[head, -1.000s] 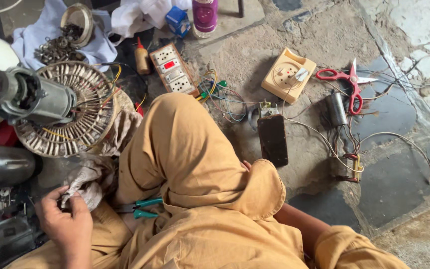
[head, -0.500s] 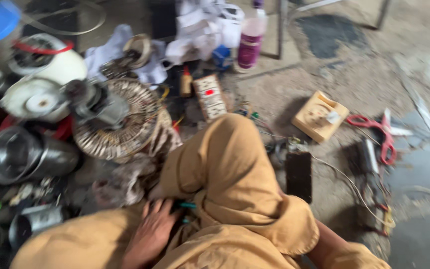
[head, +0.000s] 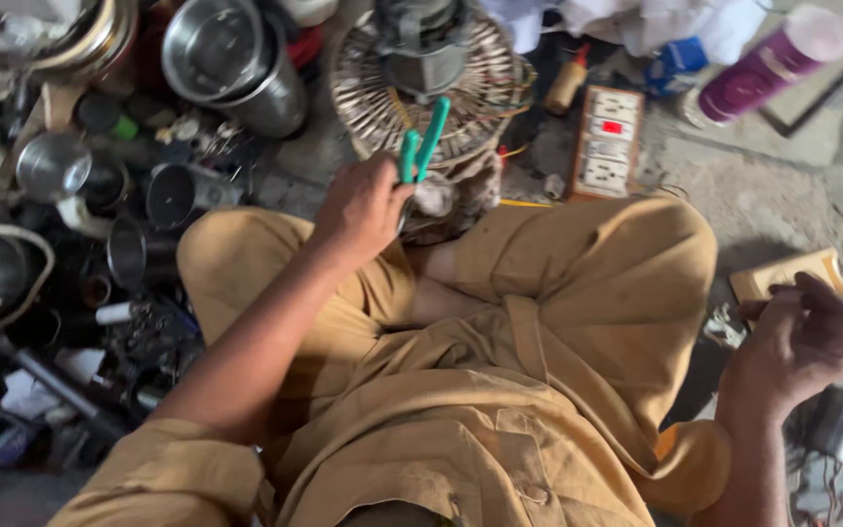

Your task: The person wipes a metal fan motor with a cloth, uses pliers to pull wires, and uses a screwdriver to pry components while sitting among various appliance parts.

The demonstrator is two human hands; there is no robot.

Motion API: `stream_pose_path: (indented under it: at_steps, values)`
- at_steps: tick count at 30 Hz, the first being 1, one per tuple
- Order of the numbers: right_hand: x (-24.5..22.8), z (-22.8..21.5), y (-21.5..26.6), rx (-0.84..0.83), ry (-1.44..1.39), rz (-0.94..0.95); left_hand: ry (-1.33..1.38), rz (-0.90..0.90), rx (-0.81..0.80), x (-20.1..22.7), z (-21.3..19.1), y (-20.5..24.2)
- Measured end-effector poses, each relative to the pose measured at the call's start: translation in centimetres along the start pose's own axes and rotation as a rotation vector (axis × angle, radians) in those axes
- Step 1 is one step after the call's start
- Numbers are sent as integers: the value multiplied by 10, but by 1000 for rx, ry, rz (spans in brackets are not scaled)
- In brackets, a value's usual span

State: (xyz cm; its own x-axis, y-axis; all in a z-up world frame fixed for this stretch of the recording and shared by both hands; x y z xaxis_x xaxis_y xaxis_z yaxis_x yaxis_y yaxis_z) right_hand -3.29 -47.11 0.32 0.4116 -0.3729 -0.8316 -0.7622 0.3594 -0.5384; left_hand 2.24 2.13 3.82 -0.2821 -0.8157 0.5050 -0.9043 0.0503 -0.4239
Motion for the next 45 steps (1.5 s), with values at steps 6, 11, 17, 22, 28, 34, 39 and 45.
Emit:
stream_pose_path:
  at_steps: [6, 11, 17, 22, 28, 34, 39, 45]
  values:
    - [-84, 160, 11, -553, -121, 55, 166, -123, 301, 11, 30, 42]
    - [-68, 254, 63, -1156, 72, 107, 418, -74, 296, 45, 33, 84]
    - [5, 338, 60, -1403, 590, -212, 348, -7, 330, 49, -14, 88]
    - [7, 363, 47, -1450, 747, -283, -18, -366, 515, -57, -133, 149]
    - [-7, 383, 66, -1490, 638, -274, -464, -624, 738, -113, -266, 221]
    - [18, 331, 37, -1358, 607, -245, 155, -640, 867, -90, -214, 144]
    - [40, 193, -6, -1082, -350, 669, 1023, -635, 370, -20, -66, 59]
    - [29, 187, 57, -760, -109, 886, 2069, -1052, -727, 54, 87, 61]
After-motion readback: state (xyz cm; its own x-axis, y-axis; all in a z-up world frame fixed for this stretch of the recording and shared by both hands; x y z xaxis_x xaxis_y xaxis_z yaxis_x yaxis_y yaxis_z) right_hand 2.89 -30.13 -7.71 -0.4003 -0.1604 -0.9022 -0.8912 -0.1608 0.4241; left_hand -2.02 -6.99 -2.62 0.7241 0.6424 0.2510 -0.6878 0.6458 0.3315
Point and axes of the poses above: each hand's wrist, its own y-axis away from the middle knuckle, its own z-axis out of the palm, x = y × z, the point moved 2 cm from there along -y, towards the middle knuckle, and after that the axes turned 7 degrees about -z, right-handed, at the moved point
